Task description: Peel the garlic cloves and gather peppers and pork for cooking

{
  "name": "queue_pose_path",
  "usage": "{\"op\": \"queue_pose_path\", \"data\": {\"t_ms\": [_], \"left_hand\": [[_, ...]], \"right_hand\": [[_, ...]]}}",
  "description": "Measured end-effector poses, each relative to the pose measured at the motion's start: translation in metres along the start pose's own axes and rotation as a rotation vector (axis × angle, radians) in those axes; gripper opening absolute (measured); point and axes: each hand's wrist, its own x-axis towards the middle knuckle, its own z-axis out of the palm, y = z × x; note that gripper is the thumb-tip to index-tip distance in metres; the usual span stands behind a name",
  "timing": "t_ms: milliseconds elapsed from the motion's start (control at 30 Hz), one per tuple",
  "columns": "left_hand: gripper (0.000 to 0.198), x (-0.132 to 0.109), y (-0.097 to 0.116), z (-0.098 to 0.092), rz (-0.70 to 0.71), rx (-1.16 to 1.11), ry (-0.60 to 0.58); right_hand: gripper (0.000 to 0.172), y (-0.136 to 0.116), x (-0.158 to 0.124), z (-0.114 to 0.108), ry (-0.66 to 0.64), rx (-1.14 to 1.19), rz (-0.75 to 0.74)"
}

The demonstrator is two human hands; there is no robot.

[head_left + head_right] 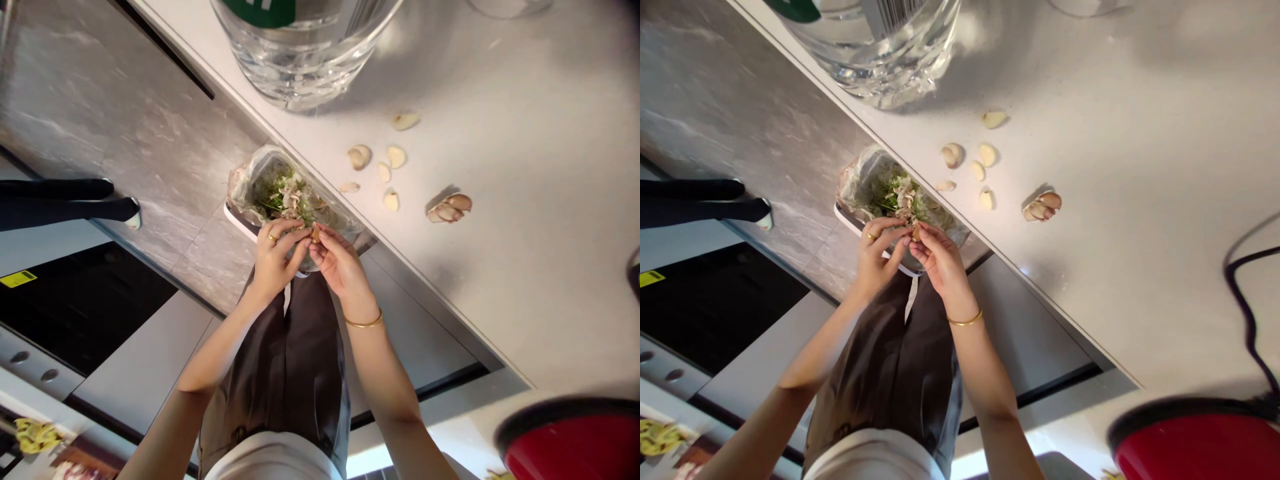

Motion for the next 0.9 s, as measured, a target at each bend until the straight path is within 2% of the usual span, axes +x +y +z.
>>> {"op": "queue_pose_path", "data": {"t_ms": [233,467,733,900], "left_hand": [[0.020,0.001,-0.002,-0.007,0.079,-0.099,-0.083],[0.016,0.003,0.000,-0.015,0.067,-0.190,-0.144],[0.017,-0.001,0.007,-0.019,0.164,-0.008,-0.122],[0.010,0.007,0.004,-0.022,0.148,0.067,-0.055]], "right_hand": [[0.024,0.002,-0.005,0.000,0.014,-0.025,-0.033],[0.028,0.000,-0.006,-0.001,0.031,-0.071,-0.021],[0.025,0.005,-0.007,0.001,0.037,-0.112,-0.088],[0.023,0.003,-0.010,-0.002,-0.027,-0.089,0.006]]}}
